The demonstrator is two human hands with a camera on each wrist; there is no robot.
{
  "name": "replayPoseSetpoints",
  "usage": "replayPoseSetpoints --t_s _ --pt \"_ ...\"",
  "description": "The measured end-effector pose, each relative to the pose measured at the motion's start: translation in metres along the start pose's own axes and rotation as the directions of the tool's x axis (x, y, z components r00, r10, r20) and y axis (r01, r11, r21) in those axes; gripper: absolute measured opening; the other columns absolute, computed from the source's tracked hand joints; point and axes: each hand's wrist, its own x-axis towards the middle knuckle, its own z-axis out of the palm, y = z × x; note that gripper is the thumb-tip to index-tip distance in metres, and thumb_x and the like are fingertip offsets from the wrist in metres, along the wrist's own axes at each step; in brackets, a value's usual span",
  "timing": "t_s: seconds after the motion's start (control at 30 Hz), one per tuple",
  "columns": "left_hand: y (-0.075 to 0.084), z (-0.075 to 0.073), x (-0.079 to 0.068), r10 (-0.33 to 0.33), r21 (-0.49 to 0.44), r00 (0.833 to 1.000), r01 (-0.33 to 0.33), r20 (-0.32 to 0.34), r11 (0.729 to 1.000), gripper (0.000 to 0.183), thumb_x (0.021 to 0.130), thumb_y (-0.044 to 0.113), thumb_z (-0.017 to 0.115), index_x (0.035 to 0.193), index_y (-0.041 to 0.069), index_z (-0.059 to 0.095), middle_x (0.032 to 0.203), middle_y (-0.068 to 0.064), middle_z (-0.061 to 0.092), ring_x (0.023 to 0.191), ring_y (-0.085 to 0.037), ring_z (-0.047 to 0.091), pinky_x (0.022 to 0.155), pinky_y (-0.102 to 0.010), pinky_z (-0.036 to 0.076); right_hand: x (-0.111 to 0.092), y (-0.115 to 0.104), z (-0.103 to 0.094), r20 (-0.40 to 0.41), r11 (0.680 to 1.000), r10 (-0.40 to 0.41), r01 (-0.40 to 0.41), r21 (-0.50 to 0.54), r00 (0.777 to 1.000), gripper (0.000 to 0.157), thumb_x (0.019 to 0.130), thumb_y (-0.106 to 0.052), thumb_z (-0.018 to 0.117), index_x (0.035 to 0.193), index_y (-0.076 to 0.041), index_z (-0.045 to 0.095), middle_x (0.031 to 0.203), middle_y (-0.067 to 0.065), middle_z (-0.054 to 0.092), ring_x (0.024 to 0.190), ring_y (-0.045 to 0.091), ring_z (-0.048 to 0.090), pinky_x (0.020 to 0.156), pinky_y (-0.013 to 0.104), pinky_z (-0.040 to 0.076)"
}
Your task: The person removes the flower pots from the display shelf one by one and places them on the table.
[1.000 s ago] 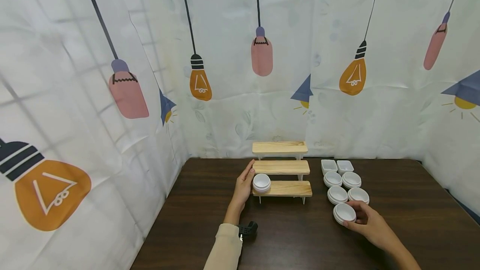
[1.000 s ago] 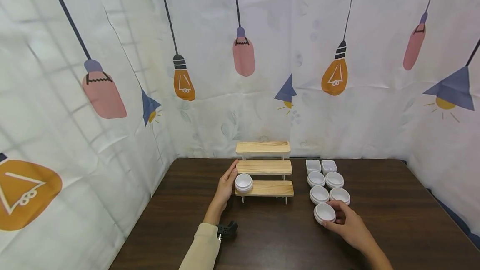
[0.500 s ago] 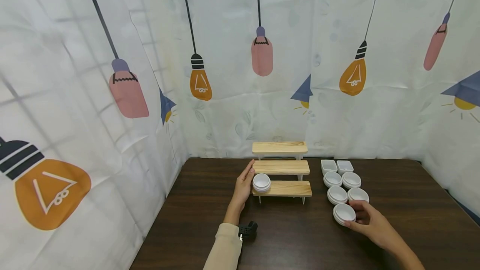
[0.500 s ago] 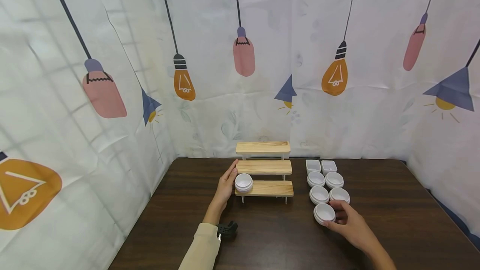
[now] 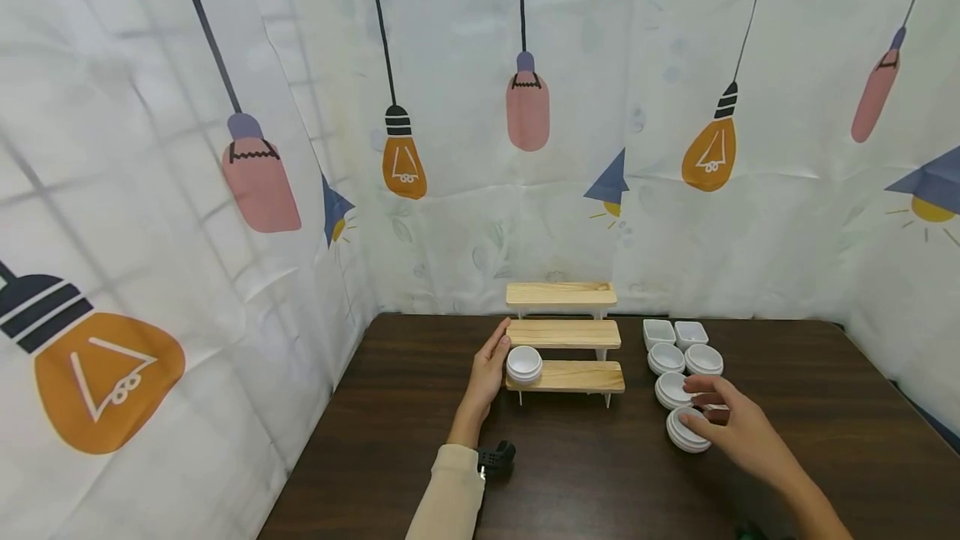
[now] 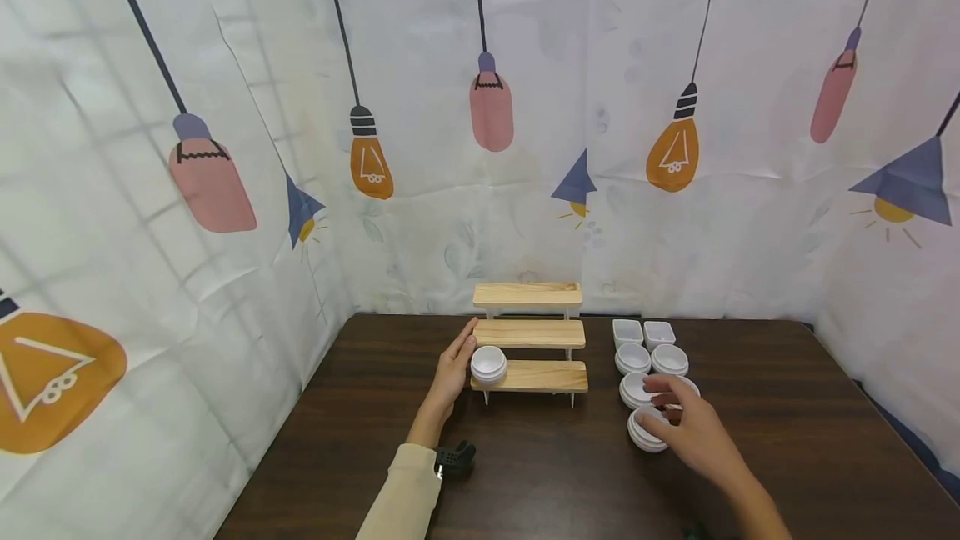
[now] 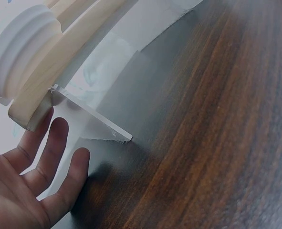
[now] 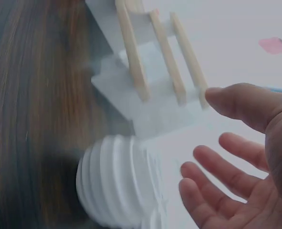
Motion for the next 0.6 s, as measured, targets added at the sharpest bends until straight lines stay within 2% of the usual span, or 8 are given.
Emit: replayPoseSetpoints --t_s 0.13,0.3,0.5,0.6 --pt "0.014 0.001 -0.008 0.011 -0.001 1.000 -0.011 0.005 1.000 0.048 0.111 0.025 0.045 0.158 0.012 0.041 0.166 -0.009 0.035 0.156 -0.033 0.026 0.127 -0.054 0.022 0.011 -0.015 0.013 0.021 0.997 -0.024 0.022 0.075 0.999 0.041 0.090 -0.014 0.080 0.126 -0.007 0.062 0.118 0.011 0.067 0.101 -0.003 0.063 0.081 0.026 0.058" --pt "0.015 0.001 -0.009 0.001 -0.014 1.000 0.000 0.006 1.000 0.047 0.111 0.025 0.047 0.157 0.017 0.044 0.166 -0.009 0.036 0.155 -0.033 0.027 0.127 -0.053 0.022 0.024 -0.032 0.035 0.083 0.992 -0.007 -0.003 0.124 0.997 0.039 0.092 -0.016 0.078 0.127 -0.009 0.061 0.120 0.010 0.067 0.102 0.003 0.063 0.084 0.030 0.059" --pt "-0.006 0.000 0.003 -0.014 -0.012 1.000 0.014 -0.006 1.000 0.047 0.111 0.028 0.045 0.157 0.021 0.043 0.166 -0.006 0.035 0.156 -0.030 0.026 0.127 -0.053 0.021 0.039 -0.044 0.067 0.127 0.979 -0.024 -0.002 0.205 0.992 0.042 0.093 -0.018 0.078 0.129 -0.005 0.060 0.121 0.016 0.067 0.103 0.025 0.067 0.084 0.025 0.058" --pt "-0.016 0.000 0.006 -0.009 -0.004 1.000 0.009 -0.014 1.000 0.048 0.111 0.033 0.046 0.157 0.025 0.042 0.166 -0.003 0.035 0.156 -0.028 0.026 0.128 -0.052 0.021 0.046 -0.049 0.082 0.141 0.968 -0.029 -0.007 0.249 0.990 0.043 0.093 -0.017 0.078 0.129 -0.004 0.061 0.121 0.017 0.067 0.104 0.030 0.068 0.085 0.025 0.058"
